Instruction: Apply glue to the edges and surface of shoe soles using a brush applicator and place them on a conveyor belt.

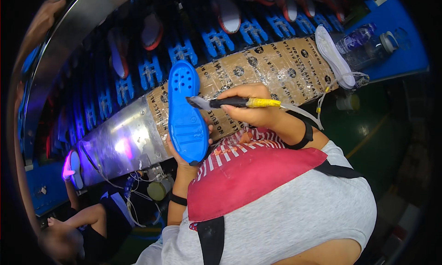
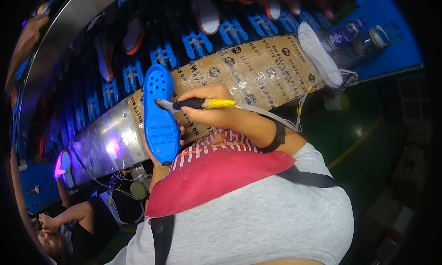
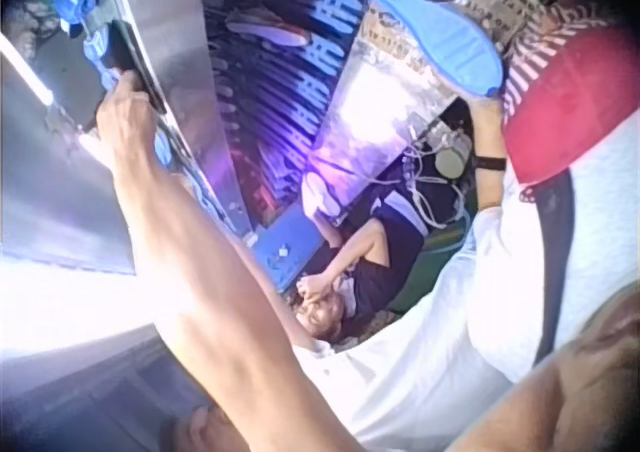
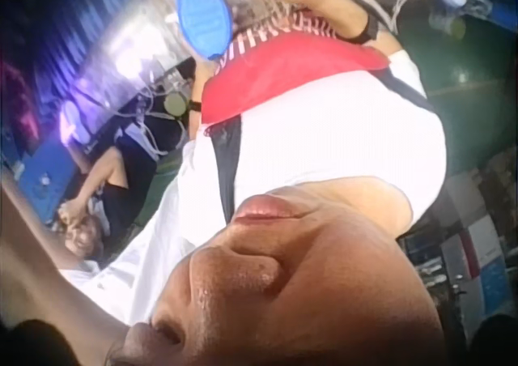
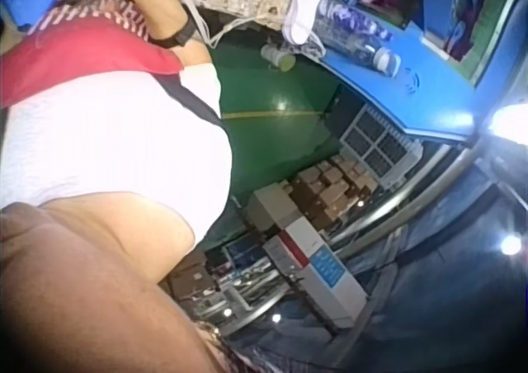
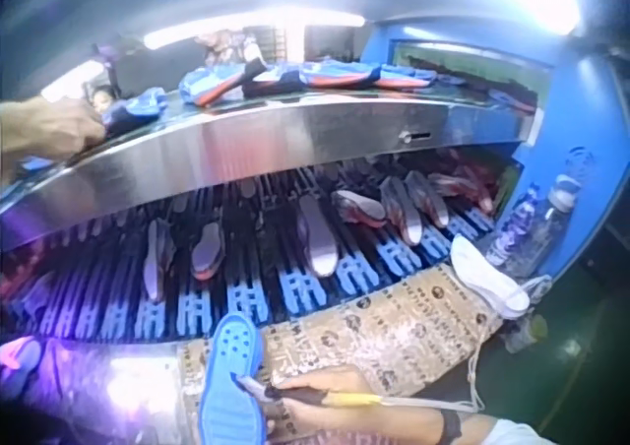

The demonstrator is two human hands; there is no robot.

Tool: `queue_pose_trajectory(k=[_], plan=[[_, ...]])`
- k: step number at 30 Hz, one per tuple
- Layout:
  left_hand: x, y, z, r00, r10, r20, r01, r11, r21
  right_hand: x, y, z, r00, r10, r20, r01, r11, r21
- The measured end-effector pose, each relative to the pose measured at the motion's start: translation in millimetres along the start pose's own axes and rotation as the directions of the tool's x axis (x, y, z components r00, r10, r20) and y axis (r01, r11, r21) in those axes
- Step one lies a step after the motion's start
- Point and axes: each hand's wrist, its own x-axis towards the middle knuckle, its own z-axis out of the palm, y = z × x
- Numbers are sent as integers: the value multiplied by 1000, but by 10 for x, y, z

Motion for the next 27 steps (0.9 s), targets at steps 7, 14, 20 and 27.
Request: queue_pose_trajectory(k=[7,14,20,27], plan=[[231,-120,309,986,146,77,-157,975,157,245,-239,226,949,-214,-233,197,976,-94],[348,-204,74,927,374,24,-361,875,322,358,-73,487,888,-407,-214,338,893,-297],[339,-71,287,918,380,113,-397,892,217,309,-157,494,950,-226,-213,239,971,33],[479,-49,459,934,355,36,-355,915,193,263,-56,627,834,-549,-53,505,799,-326]])
